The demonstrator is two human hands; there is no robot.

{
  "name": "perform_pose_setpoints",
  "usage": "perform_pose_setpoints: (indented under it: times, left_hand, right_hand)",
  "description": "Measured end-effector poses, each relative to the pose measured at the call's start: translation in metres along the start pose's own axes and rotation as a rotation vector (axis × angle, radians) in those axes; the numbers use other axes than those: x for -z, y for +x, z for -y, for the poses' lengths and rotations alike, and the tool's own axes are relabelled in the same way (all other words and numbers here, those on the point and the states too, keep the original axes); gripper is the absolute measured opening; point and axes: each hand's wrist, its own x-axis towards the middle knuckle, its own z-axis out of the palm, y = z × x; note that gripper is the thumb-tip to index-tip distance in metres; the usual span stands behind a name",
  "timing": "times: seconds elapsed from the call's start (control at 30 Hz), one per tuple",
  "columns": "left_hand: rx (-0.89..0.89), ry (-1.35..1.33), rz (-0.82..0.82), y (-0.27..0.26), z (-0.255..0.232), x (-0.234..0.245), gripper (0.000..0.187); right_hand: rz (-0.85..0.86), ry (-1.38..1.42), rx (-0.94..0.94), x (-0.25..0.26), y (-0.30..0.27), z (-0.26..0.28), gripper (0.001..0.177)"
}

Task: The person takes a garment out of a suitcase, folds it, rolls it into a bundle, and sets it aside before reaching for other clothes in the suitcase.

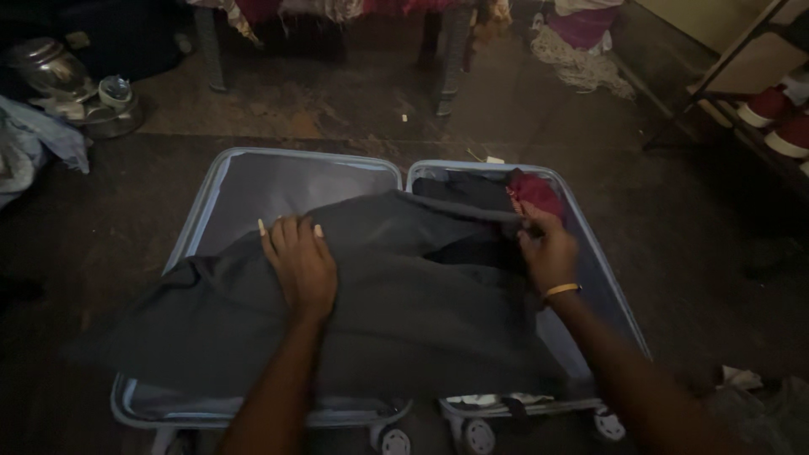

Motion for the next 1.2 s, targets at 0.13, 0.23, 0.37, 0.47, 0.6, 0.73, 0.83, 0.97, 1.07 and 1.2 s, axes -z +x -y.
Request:
perform_pose_setpoints:
  times: [0.13,0.23,0.37,0.47,0.6,0.73,0.83,0.97,1.07,1.2]
  left_hand:
    - [-0.035,-0.074,-0.025,0.0,0.0,0.007,0.032]
    - [-0.018,-0.099,-0.049,0.005,0.0,0.013,0.024]
    - [-0.025,-0.241,-0.063,0.006,0.0,0.034,0.021]
    - [-0.114,-0.243,-0.01,0.013,0.001,0.055,0.025]
    - [-0.255,-0.221,0.03,0.016,0.006,0.085,0.034]
    - [-0.315,-0.136,0.055,0.005,0.011,0.106,0.031]
    - [-0.38,-0.07,0.13,-0.011,0.015,0.114,0.033]
    - [-0.352,-0.071,0.196,-0.032,0.021,0.12,0.026]
    - [-0.344,-0.041,0.196,-0.041,0.028,0.128,0.027]
    - [-0.385,0.016,0.183,-0.045,0.031,0.136,0.03]
  right_hand:
    - [-0.153,-0.001,0.142,0.03,0.009,0.016,0.022]
    - [-0.207,0.044,0.208,0.056,0.009,0.021,0.023]
    - [-0.271,0.119,0.289,0.082,0.011,0.022,0.037]
    - [-0.26,-0.013,0.256,0.095,0.005,0.02,0.027]
    - [-0.297,0.026,0.249,0.109,-0.01,0.012,0.022]
    - [-0.311,-0.026,0.276,0.117,-0.029,-0.004,0.011]
    - [-0.261,0.003,0.291,0.117,-0.058,-0.016,0.011]
    - [-0.131,0.071,0.197,0.105,-0.109,-0.023,0.011]
    - [-0.08,0.12,0.215,0.096,-0.141,-0.019,0.013]
    - [0.012,0.099,0.208,0.096,-0.17,-0.014,0.009]
